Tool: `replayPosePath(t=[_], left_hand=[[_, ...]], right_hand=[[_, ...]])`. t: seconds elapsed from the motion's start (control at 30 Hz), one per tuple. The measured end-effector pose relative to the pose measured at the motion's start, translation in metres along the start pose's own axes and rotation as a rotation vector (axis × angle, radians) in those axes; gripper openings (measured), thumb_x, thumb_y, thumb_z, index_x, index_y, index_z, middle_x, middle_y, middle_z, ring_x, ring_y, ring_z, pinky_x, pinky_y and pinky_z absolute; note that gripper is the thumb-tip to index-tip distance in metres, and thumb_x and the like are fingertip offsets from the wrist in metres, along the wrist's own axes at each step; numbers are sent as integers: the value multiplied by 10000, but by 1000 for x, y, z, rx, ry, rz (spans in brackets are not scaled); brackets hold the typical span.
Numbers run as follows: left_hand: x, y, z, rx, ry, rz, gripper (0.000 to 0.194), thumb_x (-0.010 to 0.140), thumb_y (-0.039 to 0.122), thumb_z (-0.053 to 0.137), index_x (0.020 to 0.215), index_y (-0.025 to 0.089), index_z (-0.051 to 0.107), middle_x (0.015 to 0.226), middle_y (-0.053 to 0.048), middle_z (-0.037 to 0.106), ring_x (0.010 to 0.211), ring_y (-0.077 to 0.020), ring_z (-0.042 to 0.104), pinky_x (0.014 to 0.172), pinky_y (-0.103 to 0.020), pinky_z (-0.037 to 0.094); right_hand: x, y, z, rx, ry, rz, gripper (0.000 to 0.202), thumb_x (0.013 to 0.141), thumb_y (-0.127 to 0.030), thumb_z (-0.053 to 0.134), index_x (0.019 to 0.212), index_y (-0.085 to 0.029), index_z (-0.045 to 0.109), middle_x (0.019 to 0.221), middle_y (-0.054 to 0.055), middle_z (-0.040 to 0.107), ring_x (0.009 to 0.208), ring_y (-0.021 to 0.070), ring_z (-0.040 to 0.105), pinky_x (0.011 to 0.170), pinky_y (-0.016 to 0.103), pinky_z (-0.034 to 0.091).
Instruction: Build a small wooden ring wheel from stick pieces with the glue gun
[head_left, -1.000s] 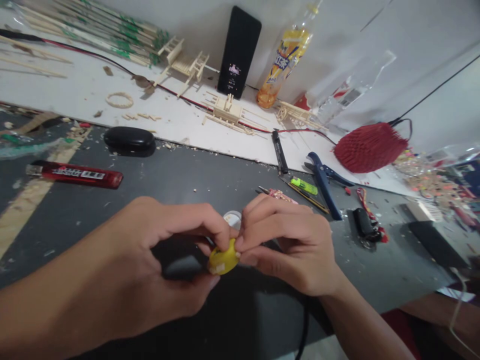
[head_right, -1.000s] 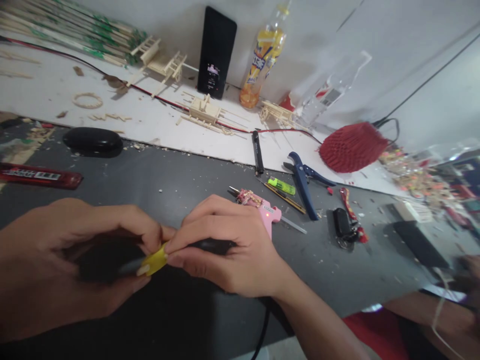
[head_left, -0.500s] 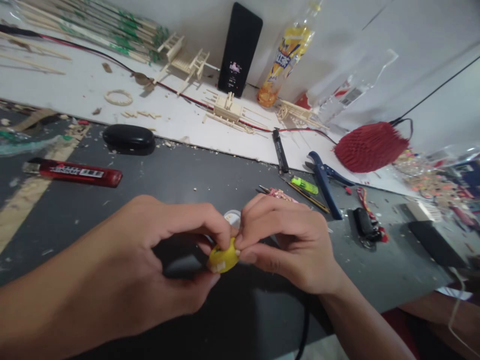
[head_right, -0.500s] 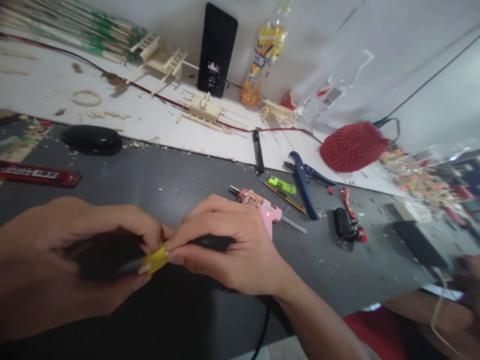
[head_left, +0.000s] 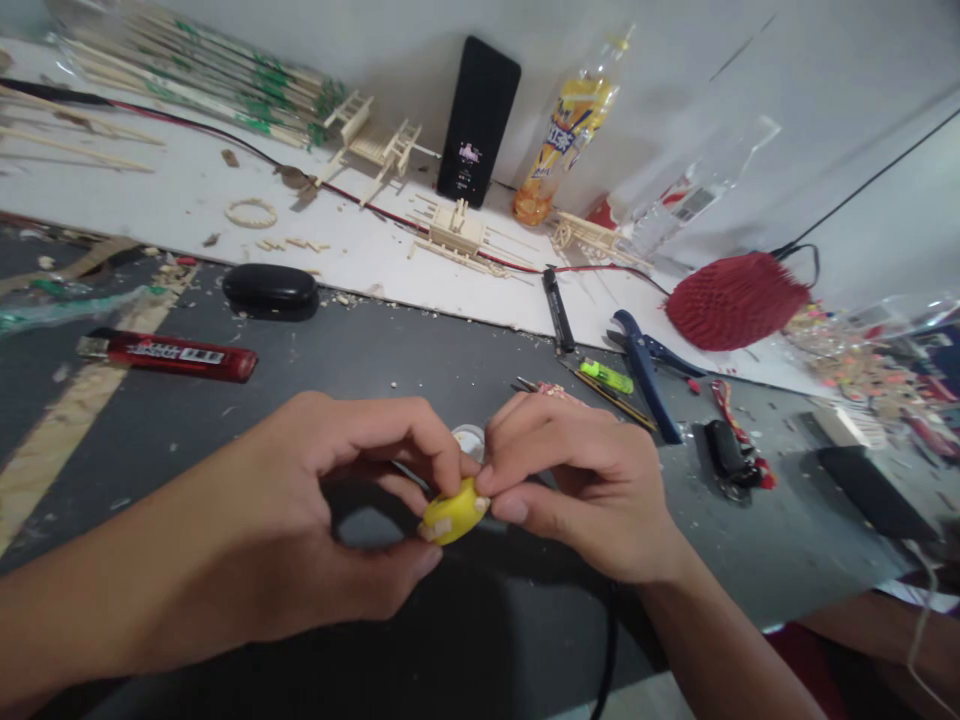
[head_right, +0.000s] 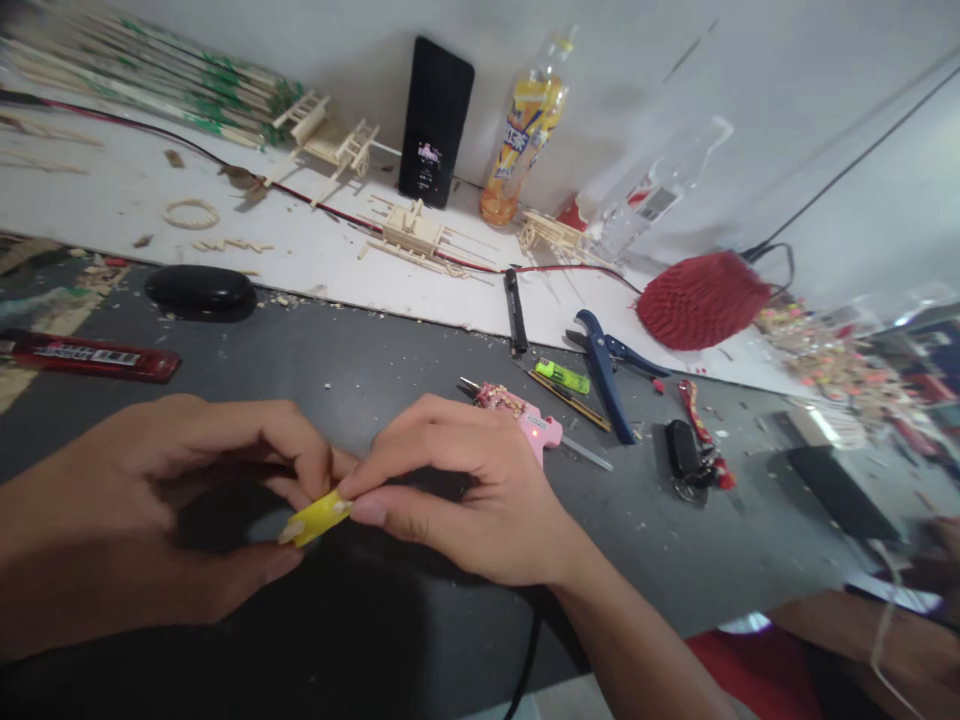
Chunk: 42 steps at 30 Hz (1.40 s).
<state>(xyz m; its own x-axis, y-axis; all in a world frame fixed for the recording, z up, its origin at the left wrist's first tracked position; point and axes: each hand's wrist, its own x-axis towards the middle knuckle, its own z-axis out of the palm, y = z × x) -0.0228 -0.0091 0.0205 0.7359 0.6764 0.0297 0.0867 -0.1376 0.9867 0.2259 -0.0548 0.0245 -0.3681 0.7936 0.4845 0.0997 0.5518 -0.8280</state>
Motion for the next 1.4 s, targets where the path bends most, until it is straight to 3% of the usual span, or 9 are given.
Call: replayPosePath(t=[0.4, 0.53, 0.77, 0.83, 0.9, 0.97, 1.07, 1.2, 1.4], left_hand=[[-1, 1, -4, 37, -36, -41, 202, 824, 128, 725, 931, 296, 759, 820, 117, 822, 712, -88, 796, 667, -112, 586], [2, -2, -14, 129, 12, -36, 151, 858, 206, 684, 941, 288, 780, 908, 87, 865, 780, -113, 830, 714, -153, 614], [12, 8, -36, 609, 770, -208, 412, 915, 419, 842, 1269, 230, 747, 1122, 4, 837, 987, -228, 824, 970, -404, 681], [14, 14, -32, 587, 859, -219, 433, 947, 408, 828, 1319, 207, 739, 1201, -17, 812, 1087, -251, 813, 1076, -460, 661], [12, 18, -25, 569, 858, -180, 347, 978, 356, 803, 1290, 213, 754, 1173, 5, 807, 1090, -230, 814, 1103, -436, 649], [8, 15, -20, 596, 807, -50, 290, 978, 322, 807, 1252, 236, 767, 1113, 40, 810, 1012, -185, 816, 1068, -370, 652], [-1, 6, -17, 721, 620, 149, 274, 998, 317, 789, 1268, 289, 749, 1163, 56, 823, 1008, -154, 812, 1037, -297, 635], [-11, 0, -13, 791, 522, 311, 262, 1039, 328, 722, 1300, 347, 708, 1243, 78, 831, 1094, -139, 821, 1047, -240, 603], [-15, -2, 0, 836, 494, 394, 266, 1069, 319, 693, 1327, 380, 682, 1276, 103, 825, 1130, -114, 818, 993, -183, 574]], right_hand=[[-5, -11, 2, -75, -8, 82, 78, 1073, -140, 752, 1042, -212, 746, 956, 33, 753, 882, 171, 709, 824, 298, 586], [-7, -16, 0, 27, 148, 166, 124, 1159, -271, 668, 1040, -246, 690, 945, 7, 609, 792, 169, 631, 721, 316, 527], [-1, -13, -31, 90, 425, 139, 444, 1120, -358, 683, 723, -250, 516, 691, -68, 323, 486, 121, 327, 502, 309, 330], [-4, -10, -35, -62, 428, 174, 551, 1139, -357, 683, 637, -241, 489, 594, -67, 335, 470, 122, 312, 480, 311, 292], [-8, -7, -34, -247, 420, 210, 469, 1102, -322, 770, 673, -237, 602, 617, -37, 526, 535, 139, 467, 528, 294, 390], [-10, -3, -29, -383, 387, 200, 81, 1013, -278, 870, 1037, -272, 793, 1031, 46, 804, 890, 212, 736, 727, 308, 565], [-11, -2, -18, -550, 332, 120, 648, 991, -256, 852, 1593, -354, 632, 1578, 100, 715, 1438, 310, 677, 1038, 420, 605], [-7, -12, -2, -655, 267, 124, 212, 1058, -183, 751, 1241, -282, 791, 1013, 12, 867, 923, 210, 799, 911, 364, 606], [0, -25, 16, -518, 227, 65, 142, 1026, -170, 760, 908, -250, 751, 833, -10, 803, 741, 172, 719, 793, 353, 554]])
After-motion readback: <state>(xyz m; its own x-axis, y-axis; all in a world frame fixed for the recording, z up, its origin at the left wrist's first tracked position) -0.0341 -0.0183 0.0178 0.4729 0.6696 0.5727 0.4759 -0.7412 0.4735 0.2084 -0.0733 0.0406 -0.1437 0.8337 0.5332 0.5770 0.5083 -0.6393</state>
